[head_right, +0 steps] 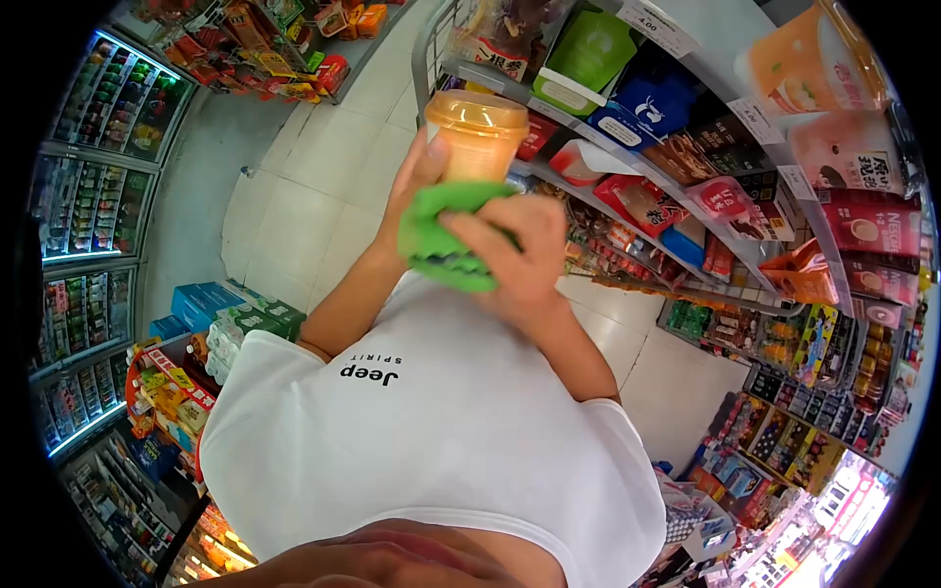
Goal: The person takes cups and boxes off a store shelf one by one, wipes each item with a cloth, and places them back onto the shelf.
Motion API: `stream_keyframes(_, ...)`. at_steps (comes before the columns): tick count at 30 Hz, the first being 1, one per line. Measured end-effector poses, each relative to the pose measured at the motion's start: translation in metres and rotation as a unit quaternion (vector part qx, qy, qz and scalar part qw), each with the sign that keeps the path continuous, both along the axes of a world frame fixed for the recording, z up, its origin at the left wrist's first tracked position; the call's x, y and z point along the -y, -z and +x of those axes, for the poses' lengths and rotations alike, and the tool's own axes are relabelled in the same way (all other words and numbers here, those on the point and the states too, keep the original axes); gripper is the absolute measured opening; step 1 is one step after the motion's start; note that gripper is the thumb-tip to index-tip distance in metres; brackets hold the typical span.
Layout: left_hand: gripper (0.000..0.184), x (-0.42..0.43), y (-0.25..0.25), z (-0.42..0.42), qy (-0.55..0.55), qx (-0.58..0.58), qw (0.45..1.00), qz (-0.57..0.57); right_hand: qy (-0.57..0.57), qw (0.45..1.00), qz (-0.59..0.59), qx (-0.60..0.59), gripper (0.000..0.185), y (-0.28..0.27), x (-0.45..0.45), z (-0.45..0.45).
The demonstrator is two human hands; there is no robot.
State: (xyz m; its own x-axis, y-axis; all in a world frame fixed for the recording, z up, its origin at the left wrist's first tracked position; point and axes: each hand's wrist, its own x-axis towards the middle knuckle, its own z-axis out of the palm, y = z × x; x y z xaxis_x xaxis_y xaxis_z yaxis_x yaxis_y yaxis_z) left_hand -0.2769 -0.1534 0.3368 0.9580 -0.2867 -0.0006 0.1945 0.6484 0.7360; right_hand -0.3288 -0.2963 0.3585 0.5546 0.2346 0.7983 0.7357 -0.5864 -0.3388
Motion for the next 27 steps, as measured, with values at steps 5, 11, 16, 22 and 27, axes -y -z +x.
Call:
stream_keyframes(5, 0.046, -0.006, 0.002, -0.001, 0.018, 0.041, 0.999, 0.009, 0.0, 1.0, -0.024, 0.002, 0.046, -0.025, 0.015, 0.009)
stream_keyframes(11, 0.056, -0.016, 0.005, -0.004, 0.058, -0.017, 0.996, -0.069, -0.062, 0.998, -0.03, -0.009, 0.041, -0.015, 0.006, -0.002)
stream_keyframes(16, 0.062, -0.018, 0.015, -0.008, 0.134, -0.033, 0.987, -0.081, -0.005, 0.999, -0.035, 0.025, 0.044, -0.029, 0.016, 0.017)
stream_keyframes(22, 0.07, -0.011, 0.007, 0.003, 0.074, -0.097, 0.991, -0.057, -0.059, 0.997, -0.047, -0.018, 0.048, -0.006, 0.006, -0.002)
stream_keyframes(27, 0.052, -0.002, 0.013, -0.006, 0.053, -0.057, 0.997, -0.03, 0.065, 0.998, 0.0, 0.026, 0.049, -0.018, 0.015, 0.025)
